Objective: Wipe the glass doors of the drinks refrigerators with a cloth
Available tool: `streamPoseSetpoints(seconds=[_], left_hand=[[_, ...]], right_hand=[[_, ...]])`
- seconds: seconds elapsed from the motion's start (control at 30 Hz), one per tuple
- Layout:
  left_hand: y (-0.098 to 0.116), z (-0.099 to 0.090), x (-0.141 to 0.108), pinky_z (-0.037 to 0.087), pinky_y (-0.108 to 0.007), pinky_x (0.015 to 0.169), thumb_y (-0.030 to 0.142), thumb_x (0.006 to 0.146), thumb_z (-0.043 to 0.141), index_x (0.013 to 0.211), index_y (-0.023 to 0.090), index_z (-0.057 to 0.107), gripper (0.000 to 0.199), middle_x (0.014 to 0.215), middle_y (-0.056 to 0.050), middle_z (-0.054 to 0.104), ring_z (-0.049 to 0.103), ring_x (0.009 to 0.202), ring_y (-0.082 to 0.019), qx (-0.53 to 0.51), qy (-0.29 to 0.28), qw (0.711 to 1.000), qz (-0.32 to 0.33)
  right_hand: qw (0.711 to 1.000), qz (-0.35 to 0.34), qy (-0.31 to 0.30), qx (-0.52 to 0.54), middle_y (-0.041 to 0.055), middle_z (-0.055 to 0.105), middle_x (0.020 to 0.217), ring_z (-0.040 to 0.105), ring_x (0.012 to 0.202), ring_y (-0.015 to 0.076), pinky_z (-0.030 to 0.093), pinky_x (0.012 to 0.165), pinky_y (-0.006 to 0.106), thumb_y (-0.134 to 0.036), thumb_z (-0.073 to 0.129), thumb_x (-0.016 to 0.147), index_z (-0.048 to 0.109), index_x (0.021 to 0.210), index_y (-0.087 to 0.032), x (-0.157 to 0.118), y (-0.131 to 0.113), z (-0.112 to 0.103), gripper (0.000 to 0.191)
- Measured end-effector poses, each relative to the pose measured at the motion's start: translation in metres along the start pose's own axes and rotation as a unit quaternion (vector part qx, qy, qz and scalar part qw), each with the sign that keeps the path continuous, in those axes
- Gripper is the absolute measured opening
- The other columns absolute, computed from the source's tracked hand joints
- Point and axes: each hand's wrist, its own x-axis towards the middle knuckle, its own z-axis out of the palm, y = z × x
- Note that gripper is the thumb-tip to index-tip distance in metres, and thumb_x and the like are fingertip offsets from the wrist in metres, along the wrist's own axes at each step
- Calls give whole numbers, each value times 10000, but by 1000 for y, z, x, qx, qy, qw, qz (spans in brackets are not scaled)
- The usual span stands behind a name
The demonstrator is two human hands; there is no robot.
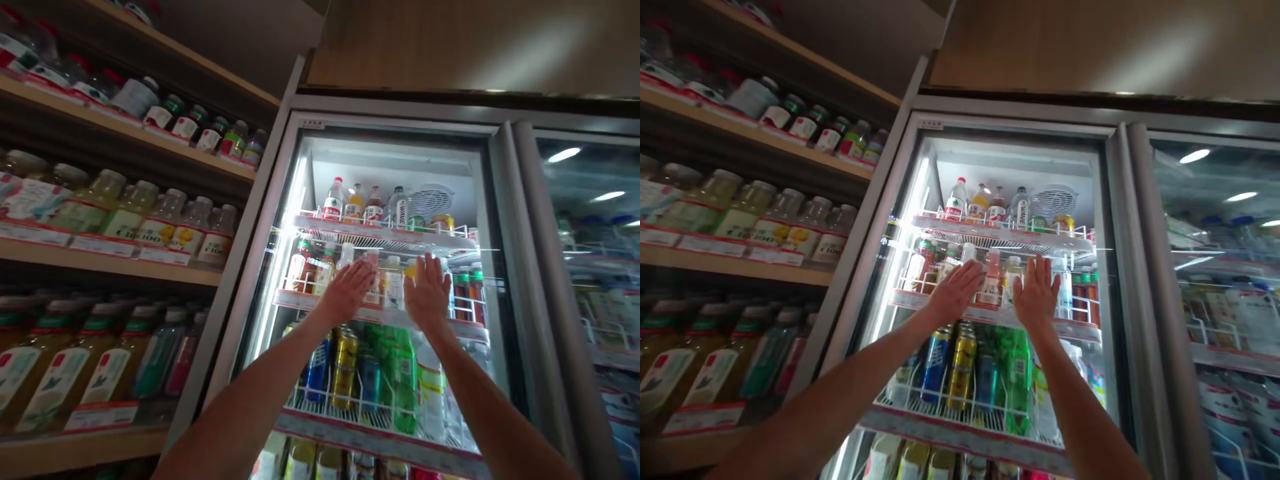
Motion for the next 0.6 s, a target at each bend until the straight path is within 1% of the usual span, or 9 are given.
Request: streamPoseSetpoints(seconds=[0.03,0.07,0.13,0.23,0.3,0.37,0.47,0.53,0.6], left_hand=[[-2,0,0,330,-376,1086,209,908,345,1280,178,460,391,1372,-71,474,335,1336,-192,-6,-14,1000,21],[-12,-4,1,318,-402,1092,209,905,349,1293,163,448,403,1389,-89,452,316,1346,-211,-7,-14,1000,8],[-48,-17,7,301,-452,1094,212,898,354,1302,140,438,419,1404,-123,423,295,1355,-246,-3,17,996,-93],[-104,-32,25,283,-503,1091,203,886,354,1304,123,432,432,1416,-150,394,280,1358,-285,-12,74,971,-227],[-114,-32,38,279,-523,1087,183,880,346,1314,104,419,447,1418,-165,384,267,1360,-305,-27,93,958,-270],[-98,-24,46,297,-528,1076,151,872,325,1323,90,412,463,1408,-173,395,270,1357,-311,-52,82,963,-252],[-65,-13,49,318,-477,1081,132,867,316,1319,134,433,467,1401,-115,429,305,1348,-264,-100,13,991,-90],[-68,-13,51,306,-450,1095,151,873,324,1310,155,445,454,1410,-84,424,309,1348,-238,-107,-24,994,-11],[-97,-22,56,286,-473,1100,163,876,327,1308,140,444,448,1418,-101,408,299,1352,-251,-88,-28,995,-37]], right_hand=[[1000,-5,1,-11,136,361,1452,274,1368,278,264,1071,538,-375,305,900,343,1386,-150,-2,-1,1,537],[1000,-10,2,-21,128,359,1455,275,1368,270,271,1072,528,-375,309,899,327,1396,-163,-4,-1,1,540],[999,-15,4,-42,117,361,1456,275,1369,263,280,1071,520,-374,317,899,307,1408,-181,-7,2,-1,545],[998,-17,13,-65,117,361,1456,273,1371,261,284,1072,520,-363,323,899,288,1417,-188,-11,7,-2,547],[997,-20,13,-69,110,357,1460,273,1373,255,288,1075,516,-354,321,902,278,1420,-207,-11,9,-1,541],[997,-23,11,-69,99,349,1465,266,1378,250,283,1083,518,-350,317,904,267,1423,-227,-11,11,0,535],[997,-32,14,-69,97,345,1467,259,1382,247,269,1095,523,-347,312,905,264,1423,-229,-11,13,1,534],[997,-40,19,-68,105,353,1462,268,1378,246,271,1098,519,-340,315,904,273,1420,-220,-11,14,2,532],[996,-49,29,-65,110,363,1455,278,1374,245,283,1095,515,-336,319,905,280,1417,-215,-11,15,2,528]])
